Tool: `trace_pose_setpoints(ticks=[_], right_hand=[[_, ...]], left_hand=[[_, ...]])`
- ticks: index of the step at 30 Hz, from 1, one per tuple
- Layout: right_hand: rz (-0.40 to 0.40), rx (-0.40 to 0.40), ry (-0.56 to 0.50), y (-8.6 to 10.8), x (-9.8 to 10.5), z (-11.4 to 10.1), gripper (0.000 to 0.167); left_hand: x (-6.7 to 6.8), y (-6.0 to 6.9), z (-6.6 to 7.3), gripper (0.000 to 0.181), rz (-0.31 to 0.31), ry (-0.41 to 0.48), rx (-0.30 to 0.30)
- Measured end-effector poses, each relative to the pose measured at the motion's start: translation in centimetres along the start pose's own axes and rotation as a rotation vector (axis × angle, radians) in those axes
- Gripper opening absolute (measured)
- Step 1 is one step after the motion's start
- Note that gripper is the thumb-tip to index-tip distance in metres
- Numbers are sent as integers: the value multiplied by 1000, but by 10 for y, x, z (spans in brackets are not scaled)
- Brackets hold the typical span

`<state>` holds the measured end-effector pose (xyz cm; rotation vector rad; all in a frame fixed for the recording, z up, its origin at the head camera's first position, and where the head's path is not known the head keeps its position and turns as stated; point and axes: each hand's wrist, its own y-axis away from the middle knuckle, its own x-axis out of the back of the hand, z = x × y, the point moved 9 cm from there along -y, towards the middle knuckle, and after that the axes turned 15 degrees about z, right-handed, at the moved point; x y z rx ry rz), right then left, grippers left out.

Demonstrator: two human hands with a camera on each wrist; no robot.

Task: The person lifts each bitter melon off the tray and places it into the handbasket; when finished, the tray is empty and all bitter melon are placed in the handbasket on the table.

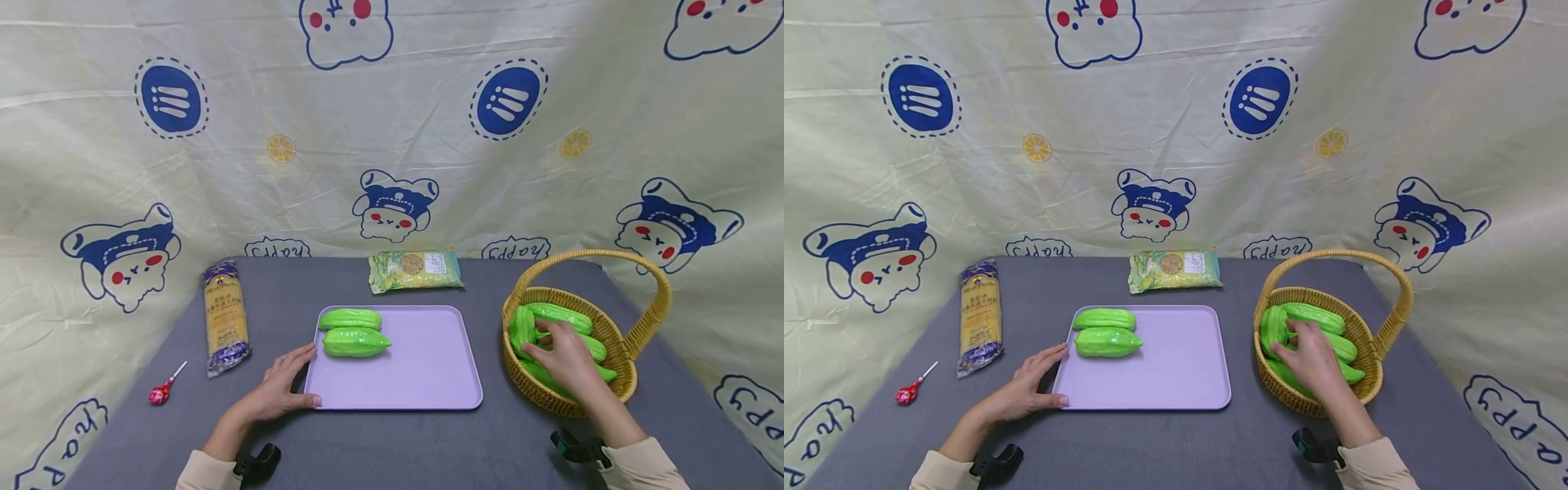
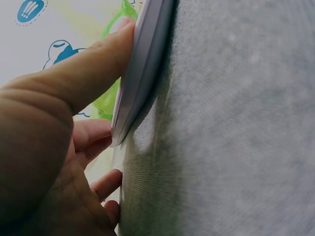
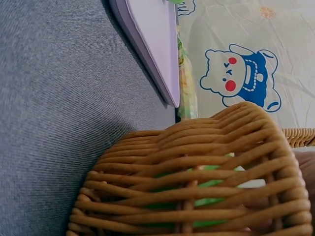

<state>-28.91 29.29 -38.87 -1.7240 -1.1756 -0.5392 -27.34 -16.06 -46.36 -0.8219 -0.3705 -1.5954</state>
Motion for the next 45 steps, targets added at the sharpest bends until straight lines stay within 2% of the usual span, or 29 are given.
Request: trace_pose_setpoints(ticks=[6,15,25,36,45], right_hand=[[-14,14,4,1,-3,-1,58],[-18,-15,-23,4,4,-3,65],[12,2,-95,11,16,-19,62],[135,124,-124,18,27,-50,53],[160,212,-139,27,22,-74,51]], left_hand=[[0,-1,0,90,-7,-3,5],[0,-1,1,90,-16,2,18],[1,0,3,89,-7,5,13],[2,0,3,88,-1,6,6],[1,1,2,89,-3,4,1]])
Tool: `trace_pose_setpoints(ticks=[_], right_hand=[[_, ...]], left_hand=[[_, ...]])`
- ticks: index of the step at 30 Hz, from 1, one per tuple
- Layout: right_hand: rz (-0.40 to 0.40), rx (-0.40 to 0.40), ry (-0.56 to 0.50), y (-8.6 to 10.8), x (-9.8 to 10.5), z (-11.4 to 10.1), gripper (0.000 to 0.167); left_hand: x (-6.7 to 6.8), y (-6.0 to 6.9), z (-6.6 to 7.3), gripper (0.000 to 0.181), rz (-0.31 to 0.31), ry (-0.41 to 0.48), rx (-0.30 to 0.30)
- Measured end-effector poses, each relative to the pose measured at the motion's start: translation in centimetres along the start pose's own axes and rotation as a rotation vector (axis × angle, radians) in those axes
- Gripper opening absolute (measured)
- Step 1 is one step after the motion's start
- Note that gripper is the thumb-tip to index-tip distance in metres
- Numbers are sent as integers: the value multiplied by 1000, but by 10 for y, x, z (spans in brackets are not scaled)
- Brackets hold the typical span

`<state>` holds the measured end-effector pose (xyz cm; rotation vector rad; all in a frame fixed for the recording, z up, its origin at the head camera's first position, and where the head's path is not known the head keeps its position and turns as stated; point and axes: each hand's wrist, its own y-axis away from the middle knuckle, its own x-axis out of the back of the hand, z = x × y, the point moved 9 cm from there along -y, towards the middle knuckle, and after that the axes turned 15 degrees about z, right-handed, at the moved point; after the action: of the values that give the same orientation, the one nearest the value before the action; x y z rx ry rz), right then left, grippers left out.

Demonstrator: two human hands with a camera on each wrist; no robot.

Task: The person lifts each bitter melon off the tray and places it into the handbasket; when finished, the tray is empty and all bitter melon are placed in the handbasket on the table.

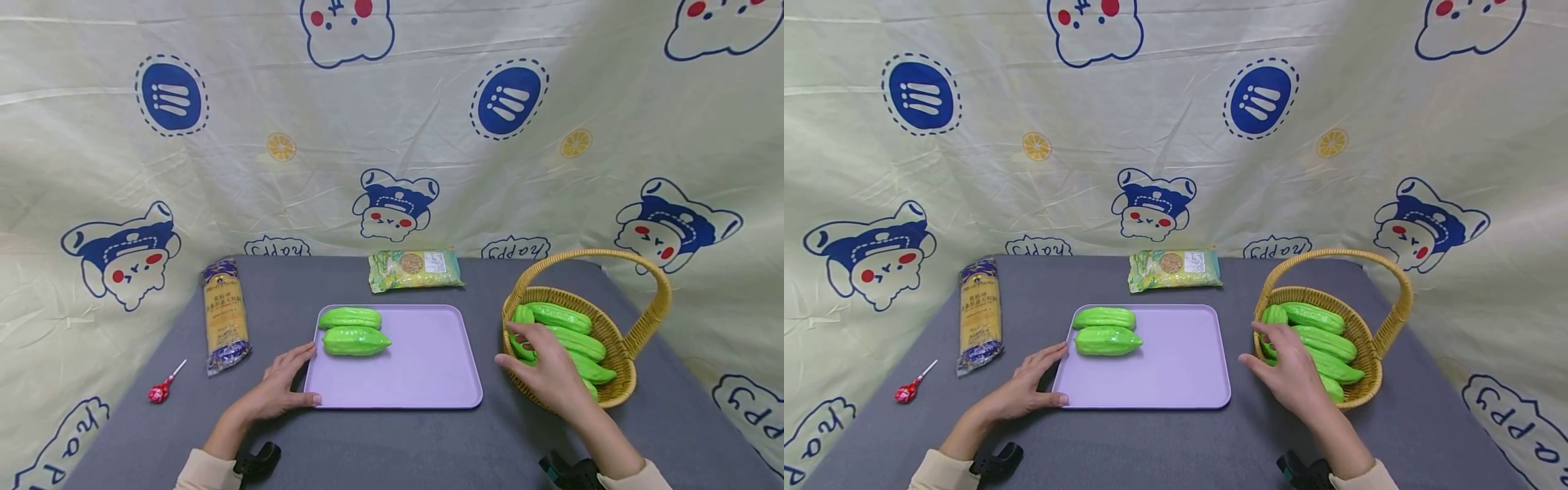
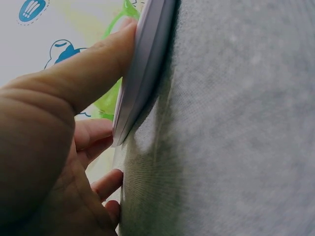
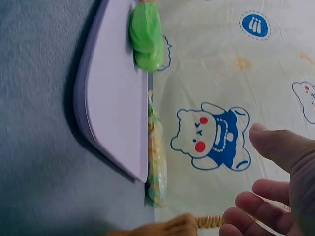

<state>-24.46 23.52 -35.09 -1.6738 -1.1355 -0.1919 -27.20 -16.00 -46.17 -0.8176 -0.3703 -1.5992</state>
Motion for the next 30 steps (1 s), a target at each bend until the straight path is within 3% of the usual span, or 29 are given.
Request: trace_pose_setpoints(ticks=[9,16,30], right_hand=[[31,100,-53,6,-15,-22,53],[-42,83,-78,10,-36,-32,51],[-86,145,-148,10,-72,-69,50]], left_hand=[[-1,0,-2,90,-3,-1,11],[-1,0,-1,89,-1,6,10],[-1,-1,-2,89,1,3,13]])
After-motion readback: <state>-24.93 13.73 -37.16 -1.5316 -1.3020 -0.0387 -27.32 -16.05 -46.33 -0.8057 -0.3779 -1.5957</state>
